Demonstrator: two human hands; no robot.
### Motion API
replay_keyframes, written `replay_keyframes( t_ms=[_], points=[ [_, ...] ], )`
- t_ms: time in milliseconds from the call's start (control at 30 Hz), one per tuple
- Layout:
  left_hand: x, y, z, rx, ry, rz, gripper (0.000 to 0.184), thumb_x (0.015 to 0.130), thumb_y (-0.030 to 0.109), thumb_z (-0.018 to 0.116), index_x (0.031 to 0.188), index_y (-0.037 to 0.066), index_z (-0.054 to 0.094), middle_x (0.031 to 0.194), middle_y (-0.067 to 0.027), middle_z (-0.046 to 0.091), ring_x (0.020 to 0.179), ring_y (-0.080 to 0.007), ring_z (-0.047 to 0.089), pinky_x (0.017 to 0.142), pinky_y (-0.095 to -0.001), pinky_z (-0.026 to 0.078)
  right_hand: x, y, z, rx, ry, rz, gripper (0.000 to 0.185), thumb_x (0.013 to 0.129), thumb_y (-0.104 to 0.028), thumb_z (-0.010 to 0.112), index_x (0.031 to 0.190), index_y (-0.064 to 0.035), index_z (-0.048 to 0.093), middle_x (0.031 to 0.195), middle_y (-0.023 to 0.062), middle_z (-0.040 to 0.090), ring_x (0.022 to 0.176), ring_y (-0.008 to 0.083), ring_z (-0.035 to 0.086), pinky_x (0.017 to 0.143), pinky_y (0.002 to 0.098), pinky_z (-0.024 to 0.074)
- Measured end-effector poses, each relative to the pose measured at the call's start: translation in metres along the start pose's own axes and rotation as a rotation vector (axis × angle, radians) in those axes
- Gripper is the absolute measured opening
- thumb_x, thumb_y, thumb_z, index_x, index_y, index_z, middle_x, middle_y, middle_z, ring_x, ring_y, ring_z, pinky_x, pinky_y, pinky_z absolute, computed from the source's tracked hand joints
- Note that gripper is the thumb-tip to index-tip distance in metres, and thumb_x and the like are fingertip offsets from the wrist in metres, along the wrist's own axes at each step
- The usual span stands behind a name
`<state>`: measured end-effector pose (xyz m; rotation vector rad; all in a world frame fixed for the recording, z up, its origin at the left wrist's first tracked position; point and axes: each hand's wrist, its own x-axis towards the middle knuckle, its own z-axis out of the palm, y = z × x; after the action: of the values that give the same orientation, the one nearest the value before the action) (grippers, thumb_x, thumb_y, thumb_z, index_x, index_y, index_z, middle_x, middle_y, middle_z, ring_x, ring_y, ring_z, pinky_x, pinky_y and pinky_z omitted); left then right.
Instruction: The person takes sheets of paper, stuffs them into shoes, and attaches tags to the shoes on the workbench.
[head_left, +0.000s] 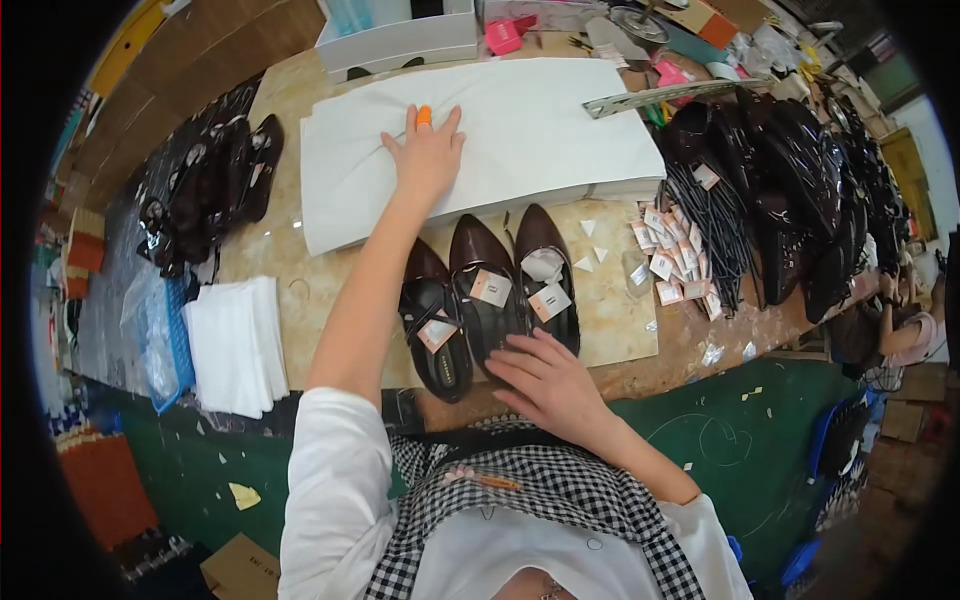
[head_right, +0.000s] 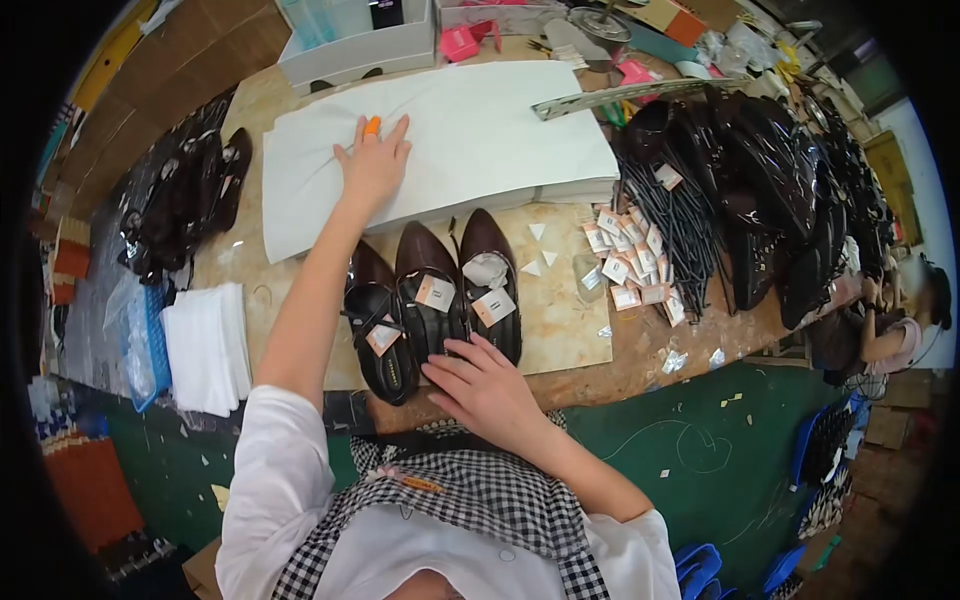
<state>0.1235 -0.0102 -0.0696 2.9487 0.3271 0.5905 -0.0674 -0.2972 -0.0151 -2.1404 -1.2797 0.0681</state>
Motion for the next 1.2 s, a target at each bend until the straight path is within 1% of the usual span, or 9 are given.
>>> replay_keyframes(
  t_ms=[233,333,400,433,533,633,800,967,1200],
  points=[
    [-0.082,0.072,-0.151,-0.468,-0.109,0.101,0.019,0.089,0.025,0.066,0.087,0.007,0.068,0.093,-0.0177,0.060,0.087,-0.0355,0.061,0.076,-0.0410,0.052,-0.012,0.021,-0.031,0.981,0.305,0.408,0.075,0.090,-0.026,0.072,0.153,-0.0096,0.034,0.152,0.0183,0.042,0.137,0.0306,0.046,0.112,0.0429,0.0409],
    [-0.187,0.099,-0.178,-0.767,-0.401,0.595,0.026,0.086,0.029,0.070,0.108,0.015,0.070,0.125,-0.0120,0.063,0.117,-0.0282,0.060,0.098,-0.0429,0.047,0.004,0.023,-0.026,1.772,0.485,0.553,0.078,0.100,-0.039,0.057,0.161,-0.0132,0.015,0.158,0.0177,0.033,0.139,0.0293,0.044,0.113,0.0419,0.0406],
    [-0.209,0.104,-0.171,-1.313,-0.696,0.274,0.041,0.081,0.032,0.075,0.119,0.017,0.070,0.140,-0.0112,0.058,0.129,-0.0299,0.054,0.115,-0.0483,0.035,0.003,0.000,-0.035,1.607,0.347,0.956,0.061,0.104,-0.035,0.050,0.156,-0.0104,0.028,0.154,0.0128,0.041,0.137,0.0252,0.047,0.110,0.0393,0.0432],
    [-0.203,0.090,-0.160,-1.141,-0.317,0.363,0.035,0.081,0.031,0.075,0.112,0.016,0.071,0.139,-0.0138,0.058,0.126,-0.0303,0.056,0.114,-0.0491,0.035,-0.006,-0.017,-0.037,1.484,0.225,1.071,0.056,0.104,-0.031,0.051,0.153,-0.0089,0.035,0.151,0.0110,0.046,0.135,0.0232,0.049,0.109,0.0382,0.0445],
    [-0.217,0.076,-0.142,-0.877,0.126,0.457,0.022,0.081,0.024,0.072,0.099,0.011,0.071,0.125,-0.0170,0.064,0.112,-0.0318,0.064,0.104,-0.0460,0.045,-0.014,0.005,-0.031,1.447,-0.062,0.963,0.056,0.098,-0.020,0.062,0.148,-0.0032,0.043,0.145,0.0152,0.052,0.131,0.0254,0.053,0.107,0.0376,0.0451],
    [-0.228,0.059,-0.129,-0.731,0.090,0.071,0.029,0.086,0.017,0.068,0.114,0.007,0.065,0.114,-0.0133,0.066,0.102,-0.0329,0.065,0.095,-0.0413,0.049,0.018,0.028,-0.049,0.056,-0.053,0.306,0.076,0.082,-0.012,0.077,0.147,0.0022,0.040,0.146,0.0215,0.049,0.134,0.0305,0.050,0.110,0.0387,0.0406],
    [-0.189,0.081,-0.132,-1.692,-0.404,-0.690,0.033,0.100,0.018,0.054,0.129,0.004,0.055,0.109,-0.0151,0.066,0.097,-0.0282,0.064,0.084,-0.0360,0.051,0.036,-0.008,-0.006,0.543,0.258,0.340,0.057,0.080,-0.015,0.079,0.129,0.0047,0.058,0.134,0.0250,0.058,0.128,0.0371,0.055,0.106,0.0465,0.0447],
    [-0.211,0.067,-0.090,-0.437,-0.430,0.077,0.059,0.094,0.047,0.055,0.131,0.001,0.059,0.126,-0.0223,0.064,0.130,-0.0363,0.053,0.113,-0.0477,0.036,0.056,0.086,-0.025,1.184,0.282,0.857,0.046,0.084,-0.013,0.073,0.125,0.0031,0.061,0.125,0.0195,0.065,0.110,0.0328,0.067,0.091,0.0381,0.0546],
    [-0.265,0.098,-0.121,-0.232,-0.465,0.314,0.076,0.084,0.055,0.065,0.117,-0.013,0.063,0.120,-0.0269,0.064,0.128,-0.0387,0.052,0.117,-0.0494,0.027,0.074,0.045,0.041,-0.391,-0.202,0.175,0.042,0.076,-0.014,0.072,0.115,0.0006,0.067,0.098,0.0116,0.057,0.092,0.0250,0.065,0.076,0.0367,0.0537]
  ],
)
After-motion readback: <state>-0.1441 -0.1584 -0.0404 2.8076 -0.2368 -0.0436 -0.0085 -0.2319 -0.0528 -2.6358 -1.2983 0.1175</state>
